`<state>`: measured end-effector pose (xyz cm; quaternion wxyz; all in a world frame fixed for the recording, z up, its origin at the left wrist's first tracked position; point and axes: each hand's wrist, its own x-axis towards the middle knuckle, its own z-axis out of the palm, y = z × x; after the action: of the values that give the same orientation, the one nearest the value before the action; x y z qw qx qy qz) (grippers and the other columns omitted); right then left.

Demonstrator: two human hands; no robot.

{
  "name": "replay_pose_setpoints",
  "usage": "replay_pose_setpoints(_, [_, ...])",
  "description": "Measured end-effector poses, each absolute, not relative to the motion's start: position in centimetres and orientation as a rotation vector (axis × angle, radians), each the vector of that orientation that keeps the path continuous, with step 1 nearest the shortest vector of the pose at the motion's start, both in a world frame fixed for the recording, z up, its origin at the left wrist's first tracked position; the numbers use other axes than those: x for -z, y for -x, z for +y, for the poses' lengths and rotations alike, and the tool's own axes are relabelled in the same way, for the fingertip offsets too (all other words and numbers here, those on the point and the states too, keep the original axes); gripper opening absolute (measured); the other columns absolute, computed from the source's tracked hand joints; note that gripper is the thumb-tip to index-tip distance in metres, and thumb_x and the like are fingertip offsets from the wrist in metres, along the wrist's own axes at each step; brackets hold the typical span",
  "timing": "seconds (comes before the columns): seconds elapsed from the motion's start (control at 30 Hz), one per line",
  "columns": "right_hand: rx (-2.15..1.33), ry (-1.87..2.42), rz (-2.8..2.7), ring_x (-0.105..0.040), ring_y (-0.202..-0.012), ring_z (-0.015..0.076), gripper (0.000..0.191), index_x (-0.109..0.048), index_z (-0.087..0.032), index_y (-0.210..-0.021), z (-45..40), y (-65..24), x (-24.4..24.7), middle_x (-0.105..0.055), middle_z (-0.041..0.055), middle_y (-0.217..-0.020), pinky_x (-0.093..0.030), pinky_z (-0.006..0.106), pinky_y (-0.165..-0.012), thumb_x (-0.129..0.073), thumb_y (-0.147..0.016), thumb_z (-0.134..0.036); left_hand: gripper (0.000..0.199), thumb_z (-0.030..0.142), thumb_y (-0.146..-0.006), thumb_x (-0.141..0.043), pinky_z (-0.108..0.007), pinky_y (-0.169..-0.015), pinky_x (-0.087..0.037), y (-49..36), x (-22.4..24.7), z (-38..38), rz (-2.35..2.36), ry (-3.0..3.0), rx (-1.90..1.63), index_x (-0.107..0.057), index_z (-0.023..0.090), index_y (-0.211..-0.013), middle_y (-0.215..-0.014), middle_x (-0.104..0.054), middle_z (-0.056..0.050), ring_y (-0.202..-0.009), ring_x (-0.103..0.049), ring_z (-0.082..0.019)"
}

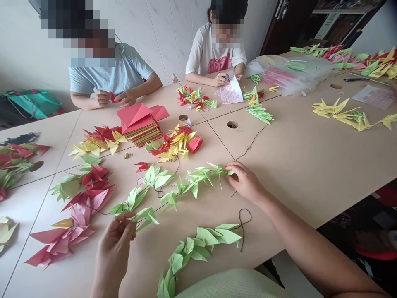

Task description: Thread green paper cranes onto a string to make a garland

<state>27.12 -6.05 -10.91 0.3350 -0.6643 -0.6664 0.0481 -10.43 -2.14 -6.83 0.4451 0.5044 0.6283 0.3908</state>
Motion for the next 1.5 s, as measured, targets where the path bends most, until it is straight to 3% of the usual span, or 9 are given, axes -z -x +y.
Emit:
replay_pose_setpoints(0.37, [0.001,1.715,-1.534,-0.065,-0.094,0.0261,0.023,-0.064,-0.02,-0.096,-5.9,-28.4,10.9,-0.06,0.0119,-0.107,-0.058,0.036,-0.067,-0.05,-0.081,-0.01,0.029,0.038,-0.066,-0.076,-0.024,-0.052,-0.035,13.1,7.6,-1.5,1.713,-1.176,-1.105,-0.066,0.02,-0.087,-0.061,-0.055,0.004,-0.055,-0.046,-0.011])
replay_pose_setpoints(0.7, [0.111,1.637,-1.527,-0.063,-0.102,0.0276,0.02,-0.062,-0.022,-0.097,-5.9,-28.6,10.4,-0.06,0.0117,-0.106,-0.055,0.044,-0.084,-0.051,-0.085,-0.011,0.029,0.04,-0.066,-0.075,-0.023,-0.053,-0.035,12.9,7.7,-1.7,1.731,-1.169,-1.101,-0.066,0.021,-0.086,-0.06,-0.054,0.005,-0.056,-0.045,-0.011])
replay_pose_setpoints(1.2, [0.019,1.648,-1.555,-0.064,-0.098,0.0274,0.021,-0.064,-0.021,-0.099,-5.7,-28.7,11.1,-0.06,0.0115,-0.106,-0.058,0.043,-0.078,-0.052,-0.085,-0.012,0.032,0.046,-0.068,-0.066,-0.025,-0.049,-0.037,12.2,7.9,-1.3,1.766,-1.438,-0.88,-0.064,0.02,-0.086,-0.054,-0.051,0.005,-0.05,-0.047,-0.014])
replay_pose_setpoints(1.33, [-0.025,1.651,-1.557,-0.064,-0.096,0.0267,0.02,-0.064,-0.021,-0.099,-5.7,-28.5,11.3,-0.06,0.0124,-0.106,-0.059,0.04,-0.072,-0.053,-0.085,-0.013,0.025,0.044,-0.071,-0.065,-0.029,-0.054,-0.038,10.8,7.3,-1.6,1.886,-1.657,-0.831,-0.066,0.022,-0.084,-0.069,-0.06,0.0,-0.056,-0.05,-0.017])
replay_pose_setpoints(1.5, [-0.06,1.647,-1.562,-0.063,-0.098,0.0267,0.021,-0.063,-0.021,-0.099,-5.6,-28.4,11.5,-0.06,0.0121,-0.105,-0.059,0.04,-0.073,-0.053,-0.084,-0.012,0.018,0.033,-0.081,-0.064,-0.034,-0.07,-0.043,8.8,5.8,-2.3,1.989,-1.983,-1.113,-0.065,0.023,-0.096,-0.097,-0.06,-0.006,-0.071,-0.05,-0.019])
